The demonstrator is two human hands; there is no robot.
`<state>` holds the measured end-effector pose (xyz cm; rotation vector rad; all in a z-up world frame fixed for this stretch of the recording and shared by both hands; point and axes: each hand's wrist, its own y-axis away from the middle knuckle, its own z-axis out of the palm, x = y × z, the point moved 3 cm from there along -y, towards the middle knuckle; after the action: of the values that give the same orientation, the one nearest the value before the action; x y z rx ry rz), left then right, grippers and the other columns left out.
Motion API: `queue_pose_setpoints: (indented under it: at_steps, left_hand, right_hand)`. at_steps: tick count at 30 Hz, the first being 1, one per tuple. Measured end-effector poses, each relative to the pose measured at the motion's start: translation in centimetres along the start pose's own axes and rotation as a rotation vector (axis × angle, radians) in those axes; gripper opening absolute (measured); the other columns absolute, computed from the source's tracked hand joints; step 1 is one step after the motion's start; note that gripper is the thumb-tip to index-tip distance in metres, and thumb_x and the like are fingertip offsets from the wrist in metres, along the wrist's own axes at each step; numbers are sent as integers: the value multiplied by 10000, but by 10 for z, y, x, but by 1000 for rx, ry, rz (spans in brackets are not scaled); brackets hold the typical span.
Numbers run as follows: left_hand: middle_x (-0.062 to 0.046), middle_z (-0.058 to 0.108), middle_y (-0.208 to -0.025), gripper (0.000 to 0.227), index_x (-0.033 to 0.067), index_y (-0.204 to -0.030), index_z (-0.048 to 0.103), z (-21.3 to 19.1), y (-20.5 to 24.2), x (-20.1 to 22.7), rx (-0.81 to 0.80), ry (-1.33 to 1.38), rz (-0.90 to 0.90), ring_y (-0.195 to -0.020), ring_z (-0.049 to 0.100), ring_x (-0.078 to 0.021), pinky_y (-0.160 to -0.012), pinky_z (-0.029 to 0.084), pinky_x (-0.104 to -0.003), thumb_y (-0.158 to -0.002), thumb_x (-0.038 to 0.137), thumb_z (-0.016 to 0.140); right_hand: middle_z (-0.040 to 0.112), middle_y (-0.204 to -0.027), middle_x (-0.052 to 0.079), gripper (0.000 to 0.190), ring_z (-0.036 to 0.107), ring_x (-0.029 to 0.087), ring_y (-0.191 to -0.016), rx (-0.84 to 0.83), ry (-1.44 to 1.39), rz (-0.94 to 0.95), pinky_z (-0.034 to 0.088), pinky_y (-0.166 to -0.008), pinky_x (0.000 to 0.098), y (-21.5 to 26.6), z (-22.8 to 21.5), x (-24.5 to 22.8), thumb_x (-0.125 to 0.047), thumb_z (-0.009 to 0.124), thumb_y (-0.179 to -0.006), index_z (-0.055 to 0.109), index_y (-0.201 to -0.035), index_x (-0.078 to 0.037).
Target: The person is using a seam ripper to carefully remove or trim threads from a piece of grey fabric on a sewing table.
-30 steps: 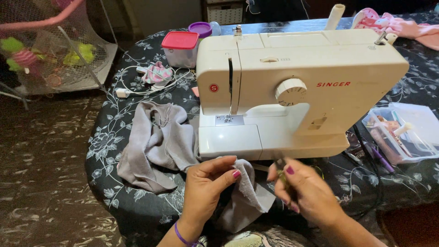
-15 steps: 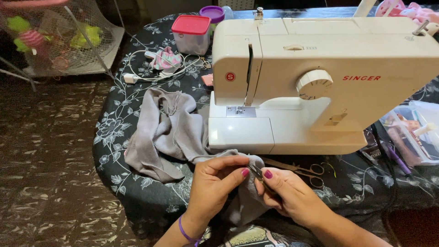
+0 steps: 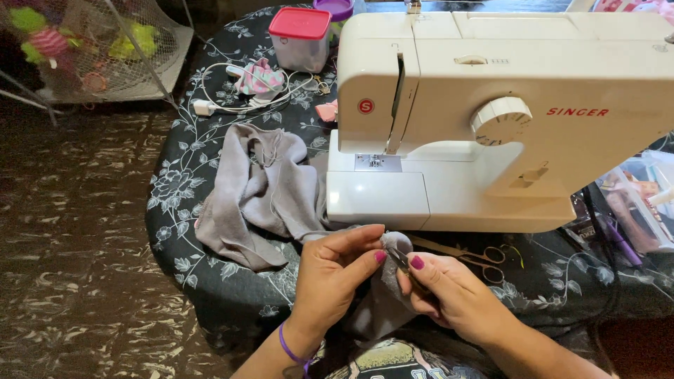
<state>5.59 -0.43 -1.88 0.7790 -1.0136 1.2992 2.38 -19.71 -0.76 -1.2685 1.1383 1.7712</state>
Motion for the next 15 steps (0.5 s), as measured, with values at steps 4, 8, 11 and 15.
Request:
queue_pose_setpoints:
  at_steps: [4, 8, 11, 15]
  left_hand:
    - [-122, 859, -1037, 317, -5, -1186, 829, 0, 1, -1, -8, -13, -1, -944, 780, -134, -882, 638, -256, -870, -19, 837]
    - [-131, 859, -1056, 336, -5, -1199, 828, 1, 1, -4, -14, 11, -42, -960, 780, -137, -900, 645, -265, -863, -22, 836]
    - [-149, 858, -1052, 345, -8, -1204, 826, 2, 0, -7, 0, 63, -84, -960, 782, -150, -896, 642, -270, -860, -24, 836]
    - [-168, 860, -1038, 365, -24, -1201, 830, 3, 0, -9, 40, 112, -142, -963, 788, -165, -907, 640, -270, -837, -54, 842]
  right_hand:
    - [434, -573, 56, 484, 286, 113, -442, -13, 2, -12, 204, -376, 257, 1, 3, -4, -450, 475, -1111, 616, -891, -42]
    - [426, -557, 55, 504, 302, 122, -444, 15, 26, -9, 209, -391, 269, 1, 3, -3, -462, 472, -1108, 625, -879, -40]
    - [439, -559, 51, 506, 305, 113, -444, 31, 20, -8, 207, -391, 264, 1, 3, -2, -475, 479, -1102, 638, -883, -47]
    - [446, -580, 58, 489, 312, 122, -458, 62, -11, -20, 203, -405, 269, 3, 6, -2, -455, 491, -1103, 649, -906, -37]
